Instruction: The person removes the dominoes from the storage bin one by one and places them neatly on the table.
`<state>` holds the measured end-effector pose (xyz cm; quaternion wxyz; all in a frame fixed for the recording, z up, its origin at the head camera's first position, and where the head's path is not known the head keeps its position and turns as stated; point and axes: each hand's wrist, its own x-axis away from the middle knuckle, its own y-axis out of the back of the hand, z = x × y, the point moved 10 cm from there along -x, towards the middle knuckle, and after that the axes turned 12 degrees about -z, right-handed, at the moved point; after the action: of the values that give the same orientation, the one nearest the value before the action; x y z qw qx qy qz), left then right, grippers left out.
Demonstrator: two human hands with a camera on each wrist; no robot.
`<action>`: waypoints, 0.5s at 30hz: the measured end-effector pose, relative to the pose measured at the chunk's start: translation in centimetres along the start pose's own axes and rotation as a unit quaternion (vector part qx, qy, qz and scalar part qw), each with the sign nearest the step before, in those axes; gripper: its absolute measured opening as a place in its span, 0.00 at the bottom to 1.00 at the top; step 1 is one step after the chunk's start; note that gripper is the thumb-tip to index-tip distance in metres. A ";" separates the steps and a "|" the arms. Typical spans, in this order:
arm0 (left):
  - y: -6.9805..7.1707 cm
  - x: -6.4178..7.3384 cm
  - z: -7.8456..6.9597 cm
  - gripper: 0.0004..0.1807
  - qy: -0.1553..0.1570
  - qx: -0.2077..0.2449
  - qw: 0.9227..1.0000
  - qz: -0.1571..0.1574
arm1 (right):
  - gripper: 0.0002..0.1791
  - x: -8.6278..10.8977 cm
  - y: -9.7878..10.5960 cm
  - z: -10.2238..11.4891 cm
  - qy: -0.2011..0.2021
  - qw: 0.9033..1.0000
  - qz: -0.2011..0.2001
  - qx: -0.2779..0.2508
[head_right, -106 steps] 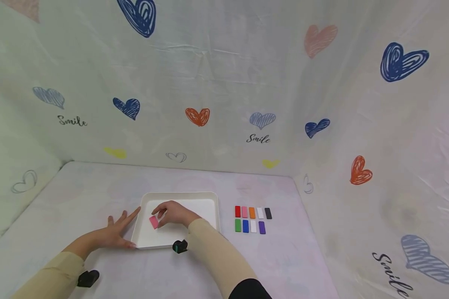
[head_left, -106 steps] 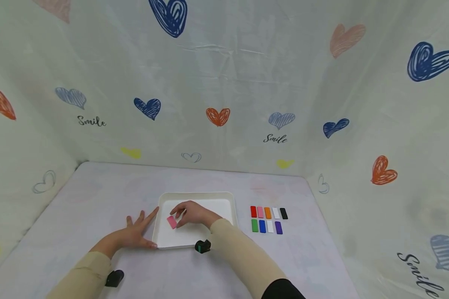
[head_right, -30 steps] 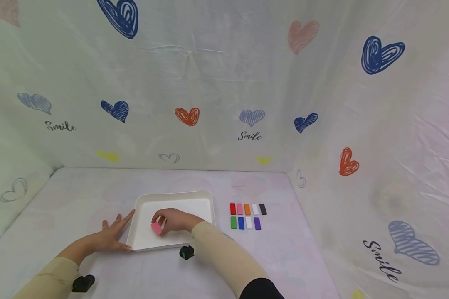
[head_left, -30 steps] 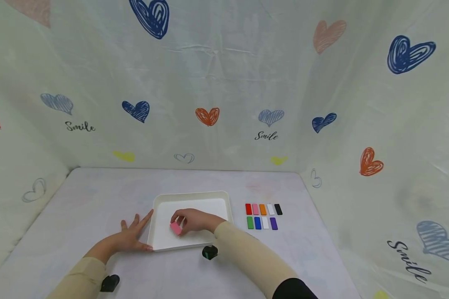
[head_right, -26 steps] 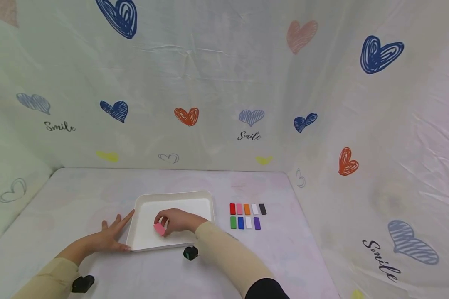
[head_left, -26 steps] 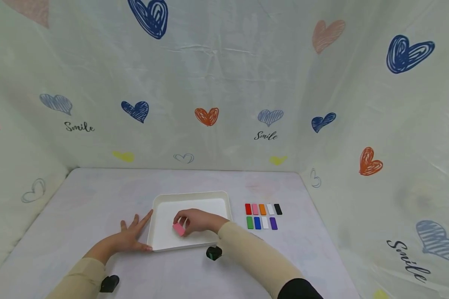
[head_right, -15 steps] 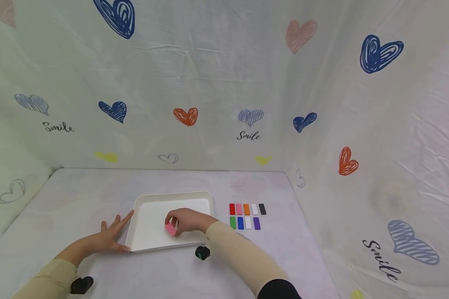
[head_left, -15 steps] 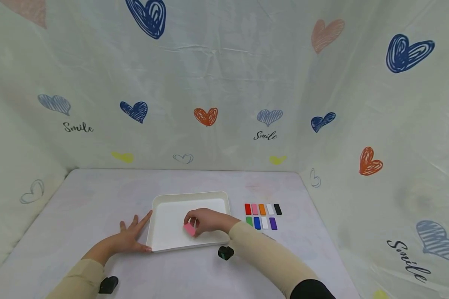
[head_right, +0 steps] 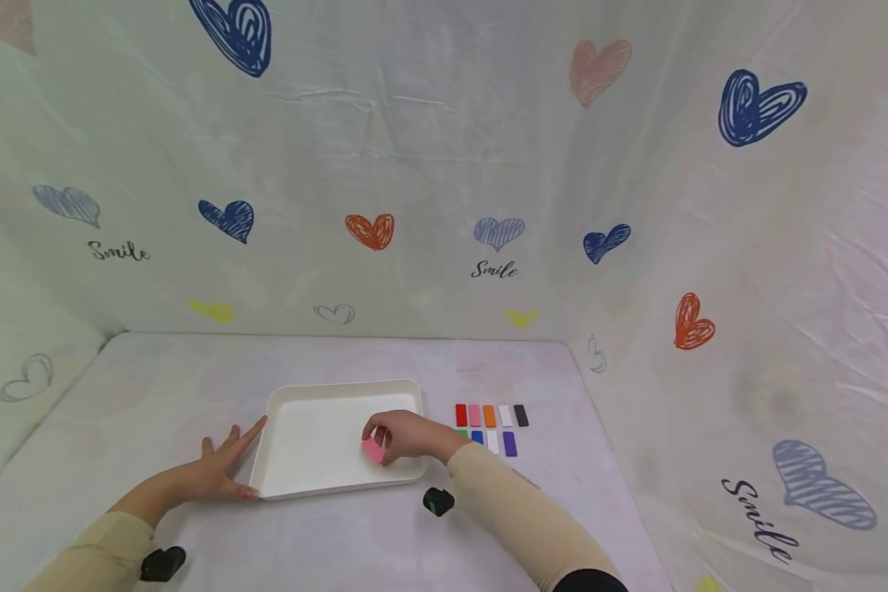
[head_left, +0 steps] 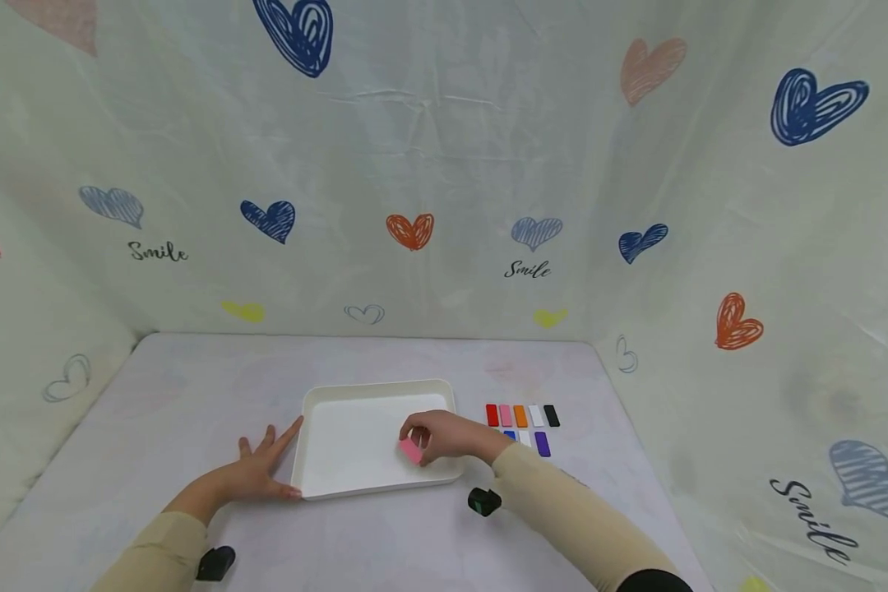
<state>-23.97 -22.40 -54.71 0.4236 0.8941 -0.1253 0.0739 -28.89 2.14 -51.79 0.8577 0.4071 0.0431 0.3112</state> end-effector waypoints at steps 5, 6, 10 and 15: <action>-0.1 -0.1 0.0 0.69 0.002 0.002 1.000 0.000 | 0.22 1.1 1.4 -0.8 -0.005 1.000 -0.007 -0.018; -0.1 -0.1 0.1 0.69 0.002 0.000 1.000 -0.001 | 0.22 1.4 1.7 -1.1 -0.008 1.000 -0.009 -0.020; -0.1 -0.1 0.2 0.69 0.002 -0.011 1.000 -0.003 | 0.22 2.4 2.8 -2.1 -0.022 0.999 -0.021 -0.031; -0.1 -0.2 0.0 0.69 0.005 -0.019 1.000 -0.004 | 0.21 3.4 4.1 -3.4 -0.023 0.999 -0.037 -0.022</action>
<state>-24.07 -22.32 -54.88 0.4416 0.8858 -0.1215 0.0744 -29.31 8.30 -50.49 0.8780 0.3933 0.0320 0.2708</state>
